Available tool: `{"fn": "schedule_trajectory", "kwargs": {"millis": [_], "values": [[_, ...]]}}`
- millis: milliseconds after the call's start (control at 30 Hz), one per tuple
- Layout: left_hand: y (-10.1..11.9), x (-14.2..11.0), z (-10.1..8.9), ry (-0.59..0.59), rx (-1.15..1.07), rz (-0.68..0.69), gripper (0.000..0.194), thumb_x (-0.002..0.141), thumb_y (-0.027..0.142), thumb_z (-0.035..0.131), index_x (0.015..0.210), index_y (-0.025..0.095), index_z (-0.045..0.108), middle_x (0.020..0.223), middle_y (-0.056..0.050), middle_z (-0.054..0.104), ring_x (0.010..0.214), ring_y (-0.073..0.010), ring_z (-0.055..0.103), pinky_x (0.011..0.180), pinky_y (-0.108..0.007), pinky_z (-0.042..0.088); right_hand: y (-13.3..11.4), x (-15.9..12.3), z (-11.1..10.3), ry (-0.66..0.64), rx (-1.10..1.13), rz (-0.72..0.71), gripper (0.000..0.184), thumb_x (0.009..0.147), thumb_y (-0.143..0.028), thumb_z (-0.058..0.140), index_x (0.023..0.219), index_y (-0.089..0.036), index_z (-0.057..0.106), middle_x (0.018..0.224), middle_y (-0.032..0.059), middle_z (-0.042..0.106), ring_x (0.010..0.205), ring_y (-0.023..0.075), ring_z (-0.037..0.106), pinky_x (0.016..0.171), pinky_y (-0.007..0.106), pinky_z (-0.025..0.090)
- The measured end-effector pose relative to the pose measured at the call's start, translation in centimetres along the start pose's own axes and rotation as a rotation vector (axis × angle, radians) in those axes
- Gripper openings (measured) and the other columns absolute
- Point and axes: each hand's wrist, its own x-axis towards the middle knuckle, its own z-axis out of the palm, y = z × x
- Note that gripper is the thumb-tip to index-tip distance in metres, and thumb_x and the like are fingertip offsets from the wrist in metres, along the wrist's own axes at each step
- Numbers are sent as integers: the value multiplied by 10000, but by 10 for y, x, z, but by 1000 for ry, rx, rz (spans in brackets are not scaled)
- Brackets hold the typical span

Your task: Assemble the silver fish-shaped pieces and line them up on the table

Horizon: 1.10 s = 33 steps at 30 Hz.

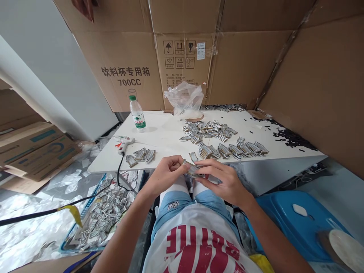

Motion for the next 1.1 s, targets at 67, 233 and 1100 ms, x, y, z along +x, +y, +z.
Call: {"fn": "schedule_trajectory", "kwargs": {"millis": [67,233,1100], "values": [[-1,0,-1,-7,-8,0,437,908,516,711,710,221,457,644,74,253,595,-114,193,569,-282,140,-1,0,0,11,-5,1,174,1043,-232,691,1197,-298,736,1314,102,761,969,225,780,774,378,682],[0,0,-1,0,-4,10,441,916,515,714,714,222,453,650,80,224,600,-113,171,571,-280,137,-2,-1,1,19,-29,2,193,1044,-207,683,1213,-290,722,1320,109,754,1006,230,779,803,386,685],[-3,9,-12,-3,-708,-194,377,979,440,583,729,206,426,676,87,205,513,-72,89,441,-208,68,148,-90,-176,750,-572,589,210,835,-395,893,951,-224,856,1022,142,826,711,209,663,687,375,525]]}}
